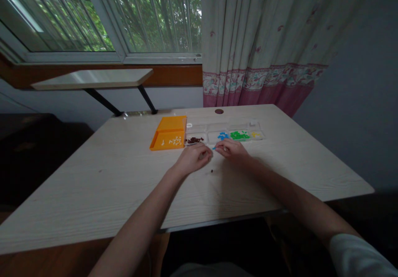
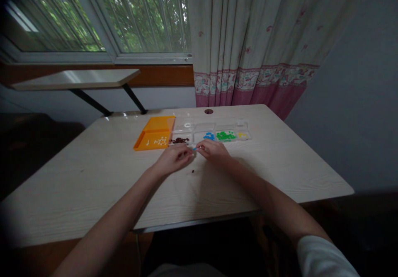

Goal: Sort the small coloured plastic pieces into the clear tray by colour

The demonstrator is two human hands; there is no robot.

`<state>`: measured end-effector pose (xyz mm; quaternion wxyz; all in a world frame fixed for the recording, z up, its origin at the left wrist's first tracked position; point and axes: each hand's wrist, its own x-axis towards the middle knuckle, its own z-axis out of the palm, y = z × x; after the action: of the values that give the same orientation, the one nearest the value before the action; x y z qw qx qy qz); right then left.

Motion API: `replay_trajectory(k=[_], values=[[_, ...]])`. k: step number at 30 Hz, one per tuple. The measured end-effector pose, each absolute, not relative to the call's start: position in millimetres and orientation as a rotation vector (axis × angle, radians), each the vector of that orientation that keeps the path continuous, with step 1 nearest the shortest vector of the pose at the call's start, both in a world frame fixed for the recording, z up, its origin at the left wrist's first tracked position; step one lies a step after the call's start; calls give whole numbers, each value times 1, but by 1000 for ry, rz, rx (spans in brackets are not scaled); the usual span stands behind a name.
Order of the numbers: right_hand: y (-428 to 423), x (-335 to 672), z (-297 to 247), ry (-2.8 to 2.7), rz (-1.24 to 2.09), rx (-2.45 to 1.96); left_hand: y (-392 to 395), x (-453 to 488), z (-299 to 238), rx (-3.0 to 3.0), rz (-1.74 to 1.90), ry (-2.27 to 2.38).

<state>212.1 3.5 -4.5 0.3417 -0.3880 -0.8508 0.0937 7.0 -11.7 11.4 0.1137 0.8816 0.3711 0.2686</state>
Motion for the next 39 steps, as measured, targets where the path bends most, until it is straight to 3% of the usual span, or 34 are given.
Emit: replay_trajectory(k=[6,10,29,34,39], values=[[9,227,8,-1956,40,-998,-16,11,13,2500,362,979],[11,232,11,-1890,-5,-1055,-17,11,11,2500,300,924],[22,237,3,-1829,14,-1209,-13,12,10,2507,384,897],[36,243,-7,-1841,36,-1359,-13,13,9,2482,544,1001],[26,233,-10,-2091,115,-1134,-12,12,8,2472,757,1082]])
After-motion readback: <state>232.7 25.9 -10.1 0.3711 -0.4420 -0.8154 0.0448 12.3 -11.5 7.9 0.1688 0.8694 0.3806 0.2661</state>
